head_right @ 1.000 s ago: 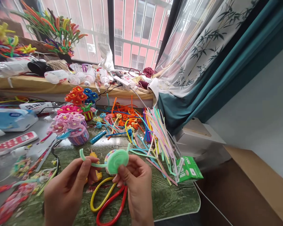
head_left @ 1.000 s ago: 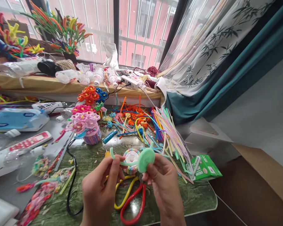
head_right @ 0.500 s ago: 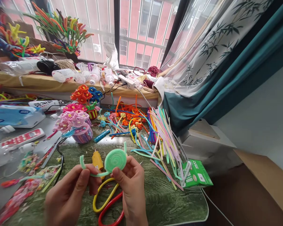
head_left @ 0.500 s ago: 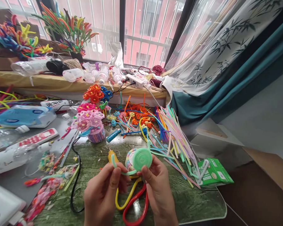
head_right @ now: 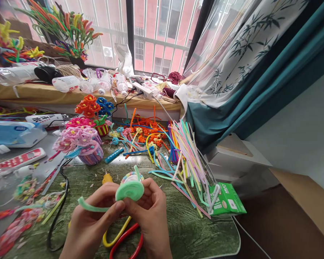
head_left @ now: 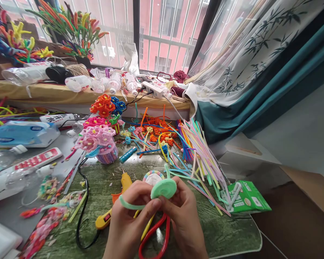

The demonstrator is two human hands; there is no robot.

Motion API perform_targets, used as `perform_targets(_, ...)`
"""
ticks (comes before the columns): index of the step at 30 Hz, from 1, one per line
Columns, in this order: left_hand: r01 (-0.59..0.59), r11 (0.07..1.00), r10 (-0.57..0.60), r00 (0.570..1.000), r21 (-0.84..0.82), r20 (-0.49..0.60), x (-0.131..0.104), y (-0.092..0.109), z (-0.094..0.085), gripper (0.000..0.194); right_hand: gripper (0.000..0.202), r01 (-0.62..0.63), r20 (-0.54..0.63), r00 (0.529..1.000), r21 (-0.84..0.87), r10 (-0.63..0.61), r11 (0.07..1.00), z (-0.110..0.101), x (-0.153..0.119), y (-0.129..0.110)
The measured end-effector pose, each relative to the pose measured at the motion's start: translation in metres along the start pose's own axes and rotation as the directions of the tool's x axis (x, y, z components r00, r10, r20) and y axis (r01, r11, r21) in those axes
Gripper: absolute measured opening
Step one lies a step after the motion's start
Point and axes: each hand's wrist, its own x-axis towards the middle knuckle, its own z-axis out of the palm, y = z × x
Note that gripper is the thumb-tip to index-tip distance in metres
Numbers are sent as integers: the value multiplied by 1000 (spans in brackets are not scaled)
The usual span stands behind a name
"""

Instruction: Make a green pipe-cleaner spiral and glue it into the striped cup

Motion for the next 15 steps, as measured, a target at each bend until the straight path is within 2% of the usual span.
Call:
perform_targets(4, -49, 997, 48, 999, 54, 17, 4, 4, 0, 12, 36, -8, 107, 994, -7, 8, 1000, -11, 4, -6)
perform_targets(6, -50, 993, 50, 999, 106, 7, 10, 9, -1, 13, 39, 17, 112, 994, -20, -15, 1000, -12, 9, -12)
perform_targets(9, -43, 983, 39, 999, 180, 23, 25, 22, -6, 15, 40, 71, 83, 994, -71, -65, 995, -4, 23, -28)
perform_targets(10, -56, 977, 48, 998, 204, 44, 32, 27, -9, 17, 42, 73, 112, 992, -107, -60, 992, 0, 29, -35)
perform_targets(12, -107, 962, 78, 989, 251, 125, 48, 38, -14, 21, 35, 123, 143, 985, -183, -98, 975, 8, 43, -52)
perform_targets(15, -178, 931, 136, 980, 320, 148, 73, 53, -19, 26, 30, 240, 174, 966, -316, -192, 918, 21, 66, -76)
